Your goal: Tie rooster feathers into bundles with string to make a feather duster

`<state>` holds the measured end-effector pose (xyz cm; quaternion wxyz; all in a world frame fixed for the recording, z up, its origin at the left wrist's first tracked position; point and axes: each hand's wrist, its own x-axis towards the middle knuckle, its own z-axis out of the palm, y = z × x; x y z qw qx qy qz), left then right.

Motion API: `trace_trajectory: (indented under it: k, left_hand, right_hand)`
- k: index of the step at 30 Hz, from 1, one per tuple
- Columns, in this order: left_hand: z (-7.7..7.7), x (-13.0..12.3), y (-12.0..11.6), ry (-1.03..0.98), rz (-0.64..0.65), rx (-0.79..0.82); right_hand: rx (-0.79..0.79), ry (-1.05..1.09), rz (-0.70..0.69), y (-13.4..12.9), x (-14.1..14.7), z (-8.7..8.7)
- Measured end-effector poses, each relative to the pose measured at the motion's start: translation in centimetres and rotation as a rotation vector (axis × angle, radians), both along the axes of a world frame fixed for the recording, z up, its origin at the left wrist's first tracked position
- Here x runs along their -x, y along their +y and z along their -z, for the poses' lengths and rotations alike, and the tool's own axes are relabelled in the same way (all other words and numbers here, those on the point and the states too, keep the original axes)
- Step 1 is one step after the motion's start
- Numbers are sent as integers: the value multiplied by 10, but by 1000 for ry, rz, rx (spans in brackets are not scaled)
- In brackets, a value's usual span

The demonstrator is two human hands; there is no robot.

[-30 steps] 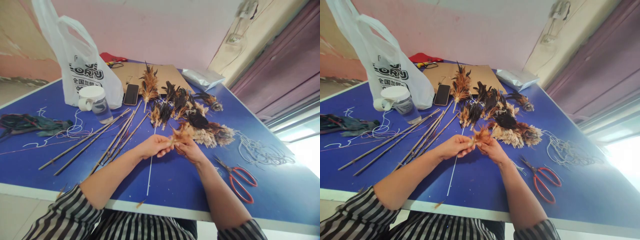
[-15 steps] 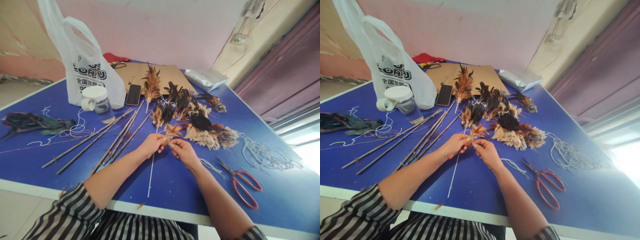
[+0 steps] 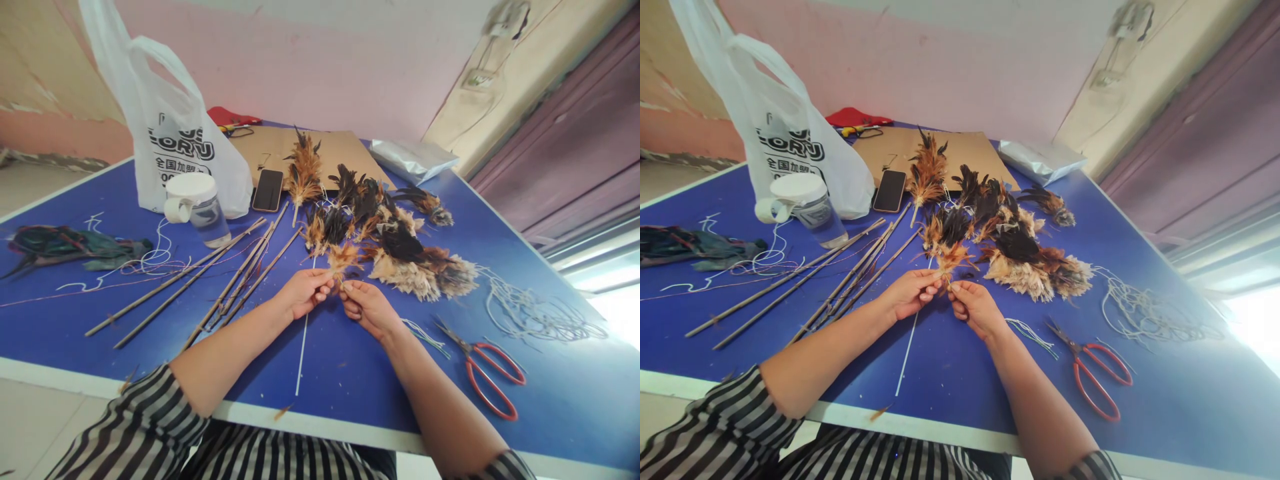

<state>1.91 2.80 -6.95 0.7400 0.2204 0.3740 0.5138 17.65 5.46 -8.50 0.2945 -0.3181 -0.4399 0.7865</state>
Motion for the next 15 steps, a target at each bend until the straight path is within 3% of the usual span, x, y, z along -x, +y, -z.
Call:
trace_trajectory:
  k: [9,15]
  left_hand:
    - [0,1,1,-51,2,36]
    - [3,5,2,-32,-14,22]
  right_hand:
    - [-36,-55,4,1,-2,-3]
    - [-264,-292,211,7,-8,2]
